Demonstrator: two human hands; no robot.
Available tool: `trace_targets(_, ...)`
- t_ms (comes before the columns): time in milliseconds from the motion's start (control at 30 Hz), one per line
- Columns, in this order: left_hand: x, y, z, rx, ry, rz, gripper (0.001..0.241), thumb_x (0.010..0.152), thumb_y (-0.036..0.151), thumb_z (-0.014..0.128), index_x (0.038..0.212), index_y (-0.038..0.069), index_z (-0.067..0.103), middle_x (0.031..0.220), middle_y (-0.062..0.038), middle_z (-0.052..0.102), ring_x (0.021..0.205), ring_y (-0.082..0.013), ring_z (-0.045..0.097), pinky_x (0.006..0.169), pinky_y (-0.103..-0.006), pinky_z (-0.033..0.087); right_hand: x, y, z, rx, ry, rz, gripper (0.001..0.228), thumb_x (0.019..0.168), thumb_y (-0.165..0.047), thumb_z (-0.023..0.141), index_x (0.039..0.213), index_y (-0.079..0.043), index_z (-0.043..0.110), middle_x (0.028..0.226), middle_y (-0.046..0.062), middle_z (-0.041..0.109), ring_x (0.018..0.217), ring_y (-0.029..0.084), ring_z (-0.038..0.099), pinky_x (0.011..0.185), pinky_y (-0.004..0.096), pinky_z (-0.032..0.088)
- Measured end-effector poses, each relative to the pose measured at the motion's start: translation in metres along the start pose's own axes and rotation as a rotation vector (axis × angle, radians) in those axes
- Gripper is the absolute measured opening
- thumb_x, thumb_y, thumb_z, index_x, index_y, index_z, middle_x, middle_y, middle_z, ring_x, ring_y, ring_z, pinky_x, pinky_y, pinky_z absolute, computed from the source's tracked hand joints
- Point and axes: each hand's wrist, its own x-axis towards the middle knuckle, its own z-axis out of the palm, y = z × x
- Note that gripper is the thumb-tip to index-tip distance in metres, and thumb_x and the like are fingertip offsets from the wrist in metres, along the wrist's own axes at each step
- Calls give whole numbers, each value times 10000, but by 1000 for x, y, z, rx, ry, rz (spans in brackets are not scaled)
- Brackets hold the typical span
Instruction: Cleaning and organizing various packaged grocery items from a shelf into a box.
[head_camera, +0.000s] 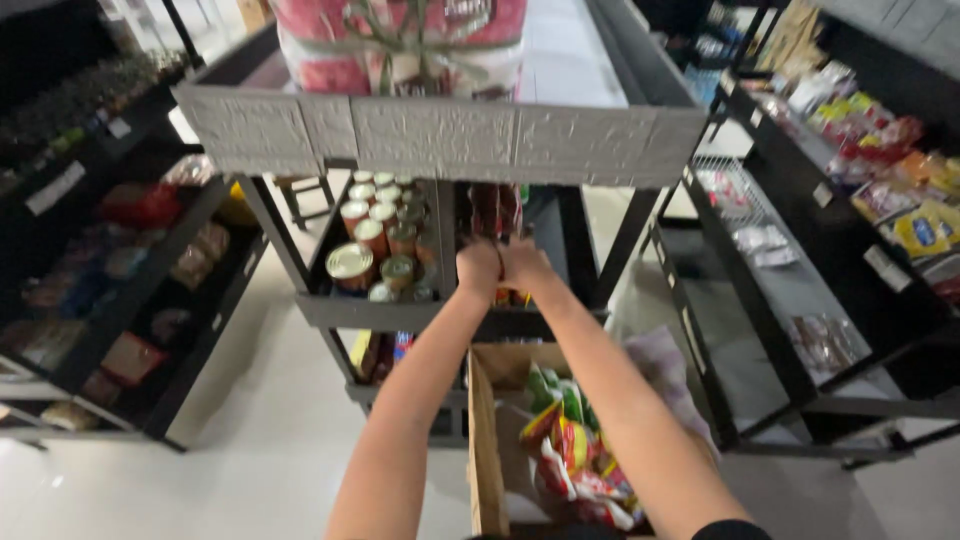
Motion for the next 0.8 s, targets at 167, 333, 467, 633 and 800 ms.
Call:
trace_targets(167,30,6,61,-219,81,-130,219,1001,160,542,1048,117,753,1067,-113,749,872,-236,743,702,-349,594,34,25,44,-47,280,-278,695,754,-490,774,1317,-123,597,1296,176,642,1248,419,553,1035,633,391)
trace_targets(333,14,8,42,-40,171,-109,241,1056,134,515,1145,34,716,1115,-143,715,921,-245,745,737,-333,603,27,22,45,-69,521,-360,618,769,-379,724,1306,-97,612,1259,228,669,1159,451,572,921,595,423)
trace_targets(467,14,8,34,-280,64,-159,353,972,229,564,1219,-1,666,1238,-188,644,1007,-268,717,739,-351,607,15,18,36,52,319,-122,442,797,-340,735,1158,-101,642,1135,192,694,1167,438,581,1010,566,462)
trace_targets(633,16,9,23,-326,-9,-221,373,950,257,580,1207,4,675,1267,-214,618,1061,-299,684,806,-355,584,-1,5,10,48,204,63,365,803,-321,745,1074,-93,655,1133,182,684,1163,429,567,941,505,523)
trace_targets(800,-2,1,28,-266,161,11,235,931,125,583,1098,25,715,1299,-203,643,1000,-296,722,811,-368,601,3,8,19,65,253,65,286,798,-213,710,1057,-94,686,1116,157,707,1164,384,597,926,490,547)
